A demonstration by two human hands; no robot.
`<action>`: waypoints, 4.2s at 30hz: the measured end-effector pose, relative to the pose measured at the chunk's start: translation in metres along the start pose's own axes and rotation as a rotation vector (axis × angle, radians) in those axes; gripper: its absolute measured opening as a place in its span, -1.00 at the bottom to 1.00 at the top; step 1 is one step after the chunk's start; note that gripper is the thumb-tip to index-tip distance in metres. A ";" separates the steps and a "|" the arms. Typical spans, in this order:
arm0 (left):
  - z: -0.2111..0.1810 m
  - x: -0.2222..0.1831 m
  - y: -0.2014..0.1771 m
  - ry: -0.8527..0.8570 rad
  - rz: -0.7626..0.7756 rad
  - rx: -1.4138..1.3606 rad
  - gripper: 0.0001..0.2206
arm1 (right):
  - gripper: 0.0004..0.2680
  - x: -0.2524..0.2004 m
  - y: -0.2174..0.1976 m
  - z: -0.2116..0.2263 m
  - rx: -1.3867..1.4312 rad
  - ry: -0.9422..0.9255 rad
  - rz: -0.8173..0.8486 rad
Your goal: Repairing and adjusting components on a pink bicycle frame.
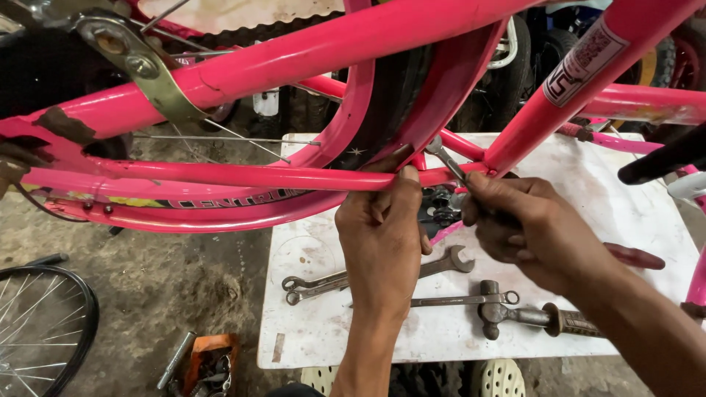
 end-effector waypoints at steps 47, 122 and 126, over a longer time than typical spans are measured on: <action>-0.003 0.001 -0.005 -0.015 -0.003 -0.005 -0.84 | -0.68 -0.010 0.018 -0.011 0.042 0.023 -0.033; -0.001 0.000 0.007 0.022 0.069 -0.056 -0.76 | -0.69 0.000 -0.041 0.019 -0.295 -0.102 -0.284; -0.001 0.000 0.008 0.017 0.076 -0.076 -0.78 | -0.66 -0.008 -0.032 0.010 -0.339 -0.036 -0.324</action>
Point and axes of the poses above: each hand's wrist, its own x-axis towards the middle knuckle, its own y-axis out of the palm, z = x × y, the point moved 10 cm from there along x, towards the middle knuckle, and after that the axes turned 3 degrees about -x, right-handed, at the moved point
